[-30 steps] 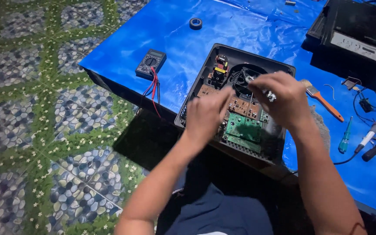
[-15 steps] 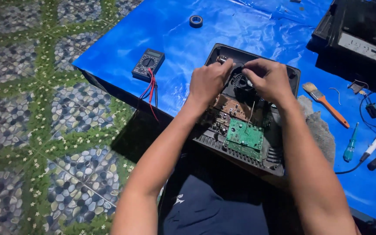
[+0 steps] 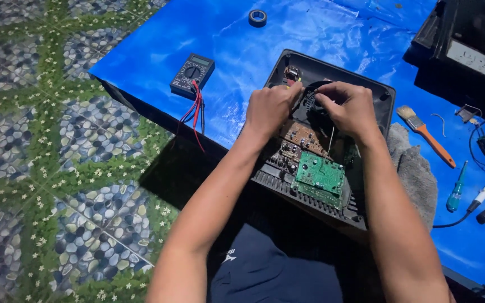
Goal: Connecting and routing internal electrical wires to a circuit board inside an induction cooker.
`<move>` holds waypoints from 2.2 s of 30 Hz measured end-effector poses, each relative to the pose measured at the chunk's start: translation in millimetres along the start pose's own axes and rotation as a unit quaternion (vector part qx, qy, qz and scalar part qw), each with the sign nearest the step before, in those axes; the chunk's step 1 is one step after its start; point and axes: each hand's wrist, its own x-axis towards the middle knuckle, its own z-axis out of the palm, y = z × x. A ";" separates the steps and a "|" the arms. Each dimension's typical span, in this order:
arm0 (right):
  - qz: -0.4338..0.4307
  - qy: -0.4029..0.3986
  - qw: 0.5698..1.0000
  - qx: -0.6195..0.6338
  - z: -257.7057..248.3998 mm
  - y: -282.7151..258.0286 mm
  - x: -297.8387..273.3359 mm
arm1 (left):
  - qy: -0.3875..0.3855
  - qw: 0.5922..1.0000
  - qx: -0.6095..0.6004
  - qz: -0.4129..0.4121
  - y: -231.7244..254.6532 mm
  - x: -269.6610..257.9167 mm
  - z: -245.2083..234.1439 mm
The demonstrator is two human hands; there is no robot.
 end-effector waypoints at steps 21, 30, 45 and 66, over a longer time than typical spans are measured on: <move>0.065 -0.074 0.995 -0.030 -8.7 -13.4 0.7 | -0.102 0.993 -0.040 0.042 -12.7 0.9 2.4; 0.073 -0.075 0.994 -0.032 -9.4 -21.1 0.1 | -0.090 0.995 -0.033 0.019 -18.6 1.9 12.9; 0.072 -0.059 0.995 -0.039 -4.3 -8.1 1.2 | -0.122 0.992 -0.021 0.029 -12.8 1.7 0.4; 0.090 -0.094 0.990 -0.058 -3.9 -6.3 -0.4 | -0.123 0.992 -0.007 0.028 -8.4 0.8 -1.0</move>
